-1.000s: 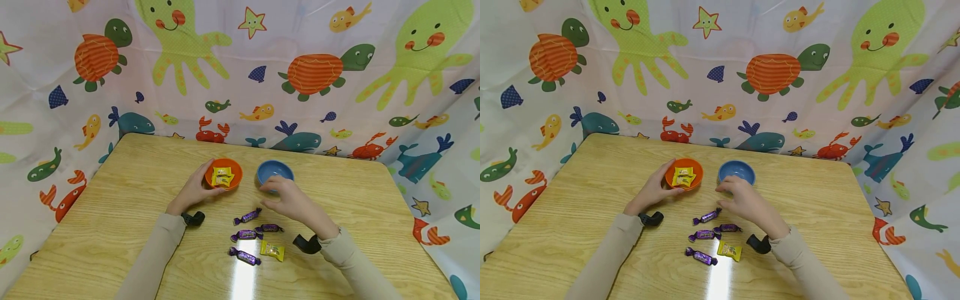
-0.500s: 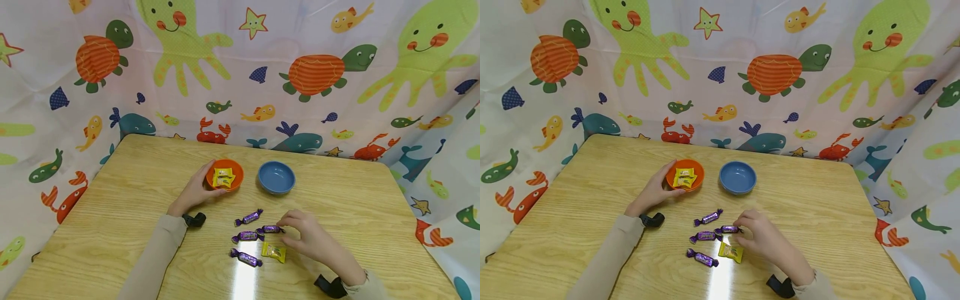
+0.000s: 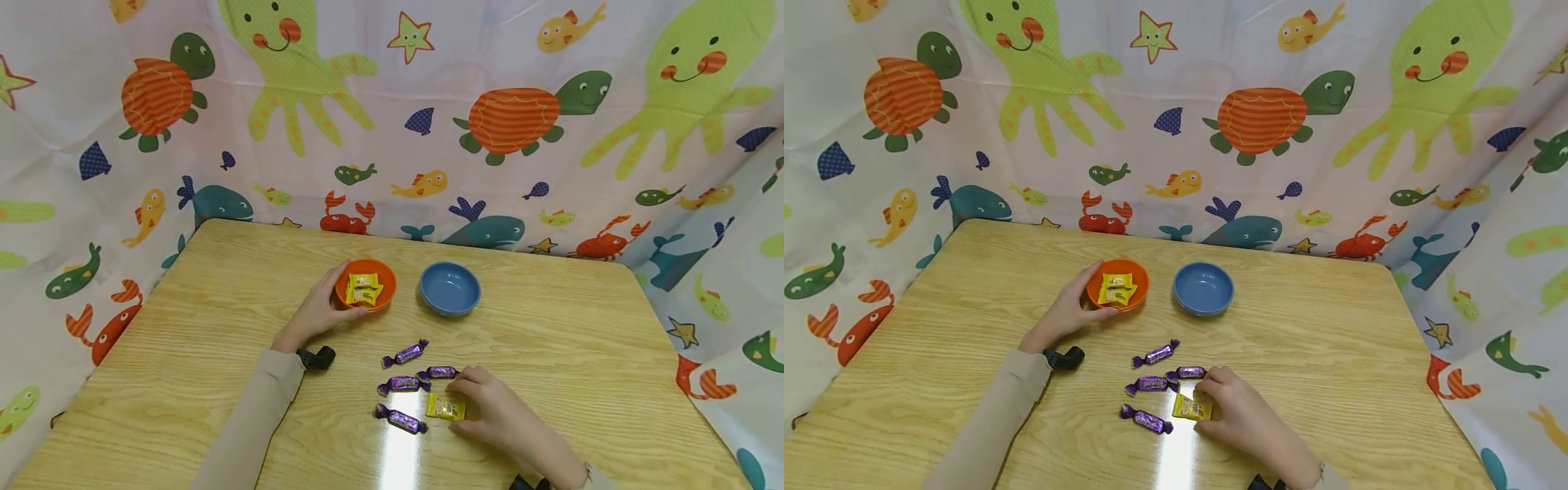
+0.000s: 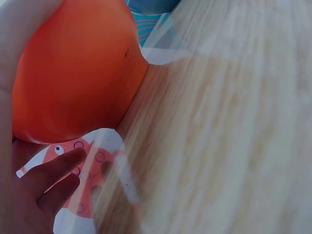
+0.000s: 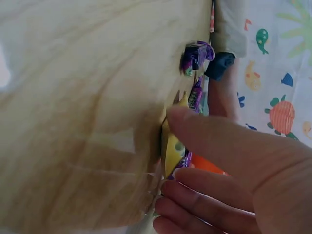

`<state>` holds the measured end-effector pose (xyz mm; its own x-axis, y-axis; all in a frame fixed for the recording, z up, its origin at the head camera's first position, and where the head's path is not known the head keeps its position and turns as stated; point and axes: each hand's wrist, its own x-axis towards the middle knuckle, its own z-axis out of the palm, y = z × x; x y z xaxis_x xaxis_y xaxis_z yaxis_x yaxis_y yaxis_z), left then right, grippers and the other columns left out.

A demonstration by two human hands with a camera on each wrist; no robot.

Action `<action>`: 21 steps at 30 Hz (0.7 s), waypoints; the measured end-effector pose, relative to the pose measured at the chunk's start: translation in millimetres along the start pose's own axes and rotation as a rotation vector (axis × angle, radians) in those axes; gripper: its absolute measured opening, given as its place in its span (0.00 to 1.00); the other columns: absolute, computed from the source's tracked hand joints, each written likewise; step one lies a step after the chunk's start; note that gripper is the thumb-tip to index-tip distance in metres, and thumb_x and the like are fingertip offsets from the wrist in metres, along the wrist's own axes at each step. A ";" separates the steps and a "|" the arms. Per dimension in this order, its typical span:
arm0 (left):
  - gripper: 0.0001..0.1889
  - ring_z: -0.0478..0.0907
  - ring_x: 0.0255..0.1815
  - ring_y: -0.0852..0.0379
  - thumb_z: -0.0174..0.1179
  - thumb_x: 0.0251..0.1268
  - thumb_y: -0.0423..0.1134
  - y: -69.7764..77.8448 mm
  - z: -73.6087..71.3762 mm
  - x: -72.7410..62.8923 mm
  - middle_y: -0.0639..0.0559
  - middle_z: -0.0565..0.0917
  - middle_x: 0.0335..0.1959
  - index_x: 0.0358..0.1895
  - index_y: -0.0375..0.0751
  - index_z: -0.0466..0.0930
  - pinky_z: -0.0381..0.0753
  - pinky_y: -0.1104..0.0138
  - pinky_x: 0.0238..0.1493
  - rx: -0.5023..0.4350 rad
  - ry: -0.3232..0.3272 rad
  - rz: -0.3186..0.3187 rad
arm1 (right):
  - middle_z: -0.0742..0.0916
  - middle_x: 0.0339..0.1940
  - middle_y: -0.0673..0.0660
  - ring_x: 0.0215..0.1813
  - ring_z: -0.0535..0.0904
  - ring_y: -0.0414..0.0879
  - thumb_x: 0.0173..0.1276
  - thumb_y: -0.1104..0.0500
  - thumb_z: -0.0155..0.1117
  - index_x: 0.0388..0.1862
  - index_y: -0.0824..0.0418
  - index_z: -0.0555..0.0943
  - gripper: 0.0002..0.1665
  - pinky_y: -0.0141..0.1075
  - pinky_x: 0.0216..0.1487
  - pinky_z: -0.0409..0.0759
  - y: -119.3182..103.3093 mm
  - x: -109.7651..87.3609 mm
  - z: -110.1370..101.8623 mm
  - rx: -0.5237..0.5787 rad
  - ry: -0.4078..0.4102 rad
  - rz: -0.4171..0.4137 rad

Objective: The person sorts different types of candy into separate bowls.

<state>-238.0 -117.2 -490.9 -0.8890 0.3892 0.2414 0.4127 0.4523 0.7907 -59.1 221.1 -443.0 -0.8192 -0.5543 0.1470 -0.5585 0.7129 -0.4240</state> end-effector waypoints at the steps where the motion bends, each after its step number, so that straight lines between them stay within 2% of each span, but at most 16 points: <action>1: 0.55 0.56 0.76 0.43 0.73 0.53 0.59 -0.1 -0.1 -0.1 0.46 0.59 0.77 0.80 0.45 0.51 0.56 0.42 0.72 0.001 -0.001 -0.001 | 0.82 0.45 0.50 0.48 0.78 0.43 0.48 0.56 0.83 0.45 0.63 0.85 0.26 0.40 0.51 0.82 0.4 0.0 1.3 -0.002 0.007 -0.002; 6: 0.56 0.56 0.76 0.43 0.73 0.53 0.59 -1.3 0.1 0.5 0.46 0.58 0.77 0.80 0.44 0.50 0.56 0.43 0.73 0.008 -0.004 0.000 | 0.82 0.42 0.49 0.46 0.78 0.42 0.48 0.61 0.81 0.39 0.60 0.85 0.19 0.39 0.49 0.82 2.5 0.8 6.0 -0.014 0.049 -0.045; 10: 0.56 0.56 0.76 0.43 0.73 0.53 0.60 -1.4 0.1 0.7 0.46 0.58 0.77 0.80 0.45 0.50 0.56 0.43 0.72 0.011 -0.004 -0.003 | 0.81 0.40 0.48 0.43 0.77 0.40 0.48 0.63 0.81 0.35 0.58 0.85 0.16 0.36 0.45 0.82 3.2 1.7 7.7 -0.014 0.052 -0.061; 16: 0.56 0.56 0.76 0.43 0.73 0.53 0.60 -2.7 0.9 0.8 0.46 0.58 0.77 0.80 0.45 0.50 0.56 0.43 0.72 0.012 -0.004 -0.007 | 0.81 0.38 0.47 0.41 0.76 0.38 0.49 0.62 0.81 0.35 0.58 0.85 0.15 0.34 0.43 0.82 3.7 3.2 7.9 0.003 0.046 -0.054; 21: 0.56 0.57 0.76 0.44 0.73 0.53 0.60 -3.3 0.8 0.6 0.46 0.59 0.77 0.80 0.46 0.51 0.56 0.43 0.72 0.003 0.002 -0.007 | 0.81 0.38 0.47 0.40 0.76 0.38 0.48 0.64 0.80 0.35 0.60 0.85 0.15 0.32 0.41 0.82 4.5 7.2 5.5 0.029 0.066 -0.089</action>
<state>-239.7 -117.7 -493.8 -0.8921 0.3844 0.2373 0.4074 0.4574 0.7904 -66.8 217.9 -448.7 -0.7741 -0.5844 0.2433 -0.6259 0.6489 -0.4327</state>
